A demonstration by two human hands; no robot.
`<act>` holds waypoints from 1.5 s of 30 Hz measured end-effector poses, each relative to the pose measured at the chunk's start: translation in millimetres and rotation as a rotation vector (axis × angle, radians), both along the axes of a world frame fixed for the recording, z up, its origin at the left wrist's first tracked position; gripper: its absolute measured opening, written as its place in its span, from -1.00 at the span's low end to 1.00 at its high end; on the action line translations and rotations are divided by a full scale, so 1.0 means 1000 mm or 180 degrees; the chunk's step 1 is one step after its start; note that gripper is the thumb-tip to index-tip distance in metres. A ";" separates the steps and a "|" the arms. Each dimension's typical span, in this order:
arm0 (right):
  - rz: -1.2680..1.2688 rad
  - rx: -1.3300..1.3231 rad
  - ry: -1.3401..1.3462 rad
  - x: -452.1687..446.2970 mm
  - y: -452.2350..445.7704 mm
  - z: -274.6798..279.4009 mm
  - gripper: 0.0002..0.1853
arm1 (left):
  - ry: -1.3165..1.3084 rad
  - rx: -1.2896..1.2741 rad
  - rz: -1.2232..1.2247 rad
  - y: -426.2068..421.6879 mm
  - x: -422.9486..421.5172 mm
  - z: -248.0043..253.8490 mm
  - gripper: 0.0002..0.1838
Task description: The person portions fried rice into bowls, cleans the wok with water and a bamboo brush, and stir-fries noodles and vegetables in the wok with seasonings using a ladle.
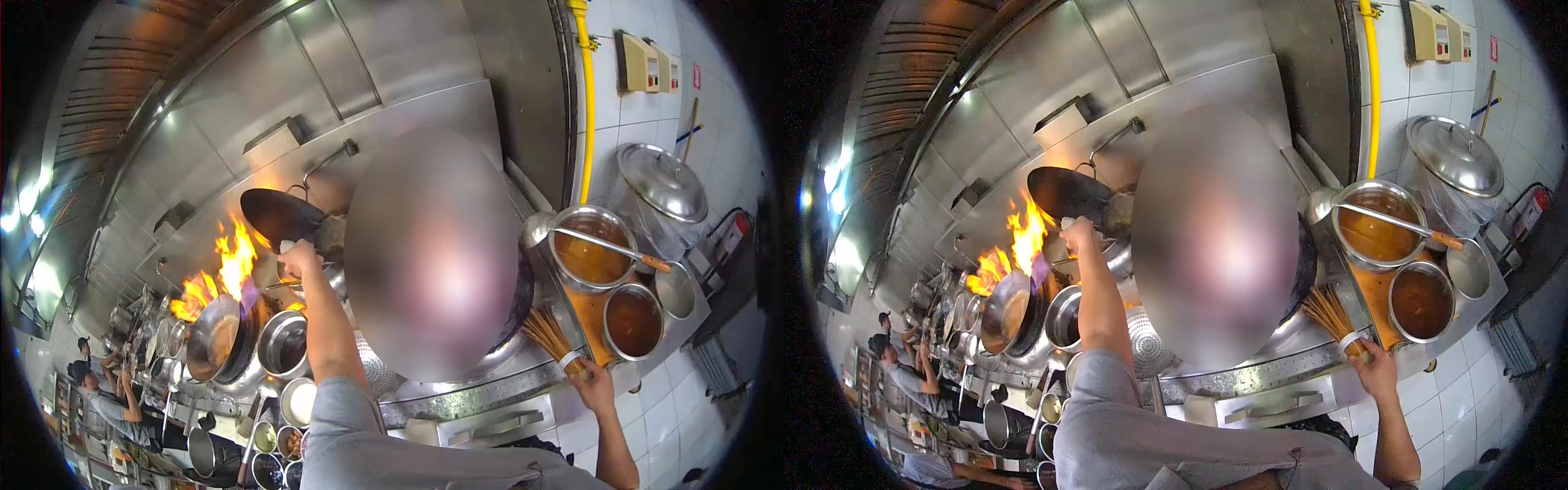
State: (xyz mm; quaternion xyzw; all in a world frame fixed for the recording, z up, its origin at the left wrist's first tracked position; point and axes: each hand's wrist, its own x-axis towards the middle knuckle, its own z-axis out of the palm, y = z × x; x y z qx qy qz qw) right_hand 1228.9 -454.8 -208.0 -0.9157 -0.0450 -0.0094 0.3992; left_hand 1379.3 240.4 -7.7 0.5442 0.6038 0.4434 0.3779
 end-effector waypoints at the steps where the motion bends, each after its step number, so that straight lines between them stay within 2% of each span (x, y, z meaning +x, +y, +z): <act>1: 0.0073 -0.0453 -0.0580 0.003 0.007 0.008 -0.46 | 0.0156 0.0039 0.0022 -0.010 0.014 0.007 -0.34; 2: -0.0189 -0.0549 0.0006 0.003 0.015 0.018 -0.44 | 0.0116 0.0068 -0.0019 -0.020 0.028 0.012 -0.37; 5: -0.0300 -0.0773 -0.0194 0.002 0.032 0.000 -0.38 | 0.0386 0.0589 -0.0257 -0.041 0.061 0.005 -0.38; 6: -0.0207 -0.0803 -0.0128 -0.003 0.035 -0.015 -0.35 | 0.0413 0.0783 -0.0200 -0.057 0.053 0.001 -0.47; 8: -0.0021 -0.0867 0.0002 -0.018 0.038 -0.049 -0.29 | 0.0633 0.1006 -0.0253 -0.067 0.042 -0.010 -0.48; 10: 0.0342 -0.1487 -0.0086 -0.024 0.042 -0.066 -0.23 | 0.0601 0.0924 -0.0285 -0.058 0.041 -0.005 -0.48; 11: 0.0523 -0.1797 -0.0132 -0.023 0.042 -0.063 -0.21 | 0.0428 0.0604 -0.0304 -0.053 0.036 0.001 -0.50; 12: 0.0545 -0.1753 -0.0124 -0.020 0.039 -0.033 -0.26 | 0.0253 0.0284 -0.0321 -0.055 0.035 0.018 -0.52; 13: 0.0636 -0.1289 -0.0105 0.000 0.017 -0.003 -0.29 | 0.0075 -0.0033 -0.0338 -0.057 0.040 0.045 -0.54; 14: 0.0875 -0.0854 -0.0073 0.033 -0.018 0.035 -0.32 | -0.0346 -0.0298 -0.0431 0.005 0.052 0.014 -0.69; 15: 0.1110 -0.0419 -0.0015 0.060 -0.043 0.070 -0.35 | -0.1080 -0.0656 -0.1143 -0.022 0.030 0.032 -0.77; 16: 0.0814 -0.0485 0.0058 0.064 -0.050 0.103 -0.43 | -0.1836 -0.0968 -0.1852 -0.048 -0.004 0.018 -0.84; 17: 0.0800 -0.0326 -0.0203 0.072 -0.038 0.082 -0.44 | -0.2004 -0.1004 -0.2075 -0.075 -0.040 -0.003 -0.82; 19: 0.0797 -0.0247 -0.0731 0.118 -0.086 0.085 -0.50 | -0.2329 -0.1107 -0.2521 -0.131 -0.114 -0.045 -0.77; 20: 0.0637 -0.0609 -0.0709 0.145 -0.119 0.091 -0.52 | -0.2617 -0.1280 -0.2774 -0.154 -0.139 -0.081 -0.75; 21: 0.0592 -0.1068 -0.1176 0.180 -0.155 0.073 -0.49 | -0.2573 -0.1614 -0.2120 -0.219 -0.171 -0.060 -0.75; 22: 0.0517 -0.1449 -0.1244 0.218 -0.198 0.045 -0.49 | -0.3438 -0.1712 -0.1883 -0.251 -0.182 -0.096 -0.77; 23: 0.0441 -0.1831 -0.1311 0.255 -0.239 0.020 -0.48 | -0.3279 -0.2500 -0.1807 -0.280 -0.185 -0.129 -0.81; 24: 0.0376 -0.2059 -0.1367 0.284 -0.258 0.012 -0.47 | -0.3084 -0.2118 -0.1769 -0.330 -0.209 -0.131 -0.83; 25: 0.0376 -0.2029 -0.1373 0.291 -0.248 0.012 -0.47 | -0.3684 -0.2077 -0.1584 -0.380 -0.231 -0.122 -0.85; 27: 0.0397 -0.1691 -0.1374 0.277 -0.231 0.020 -0.46 | -0.3572 -0.2469 -0.1654 -0.438 -0.231 -0.140 -0.82; 30: 0.0728 -0.1016 -0.1201 0.236 -0.186 0.039 -0.45 | -0.3545 -0.2438 -0.1546 -0.487 -0.254 -0.154 -0.60; 32: 0.0961 -0.0573 -0.0979 0.214 -0.163 0.051 -0.45 | -0.3285 -0.2175 -0.1364 -0.505 -0.240 -0.172 -0.45; 35: 0.1288 0.0142 -0.0508 0.189 -0.132 0.070 -0.43 | -0.2872 -0.2157 -0.0783 -0.522 -0.223 -0.169 -0.33; 37: 0.1488 0.0602 -0.0149 0.177 -0.113 0.084 -0.42 | -0.3037 -0.2465 -0.1095 -0.517 -0.227 -0.160 -0.27; 45: 0.2208 0.1960 0.1164 0.169 -0.045 0.150 -0.38 | -0.2310 -0.2341 -0.0882 -0.492 -0.152 -0.203 -0.34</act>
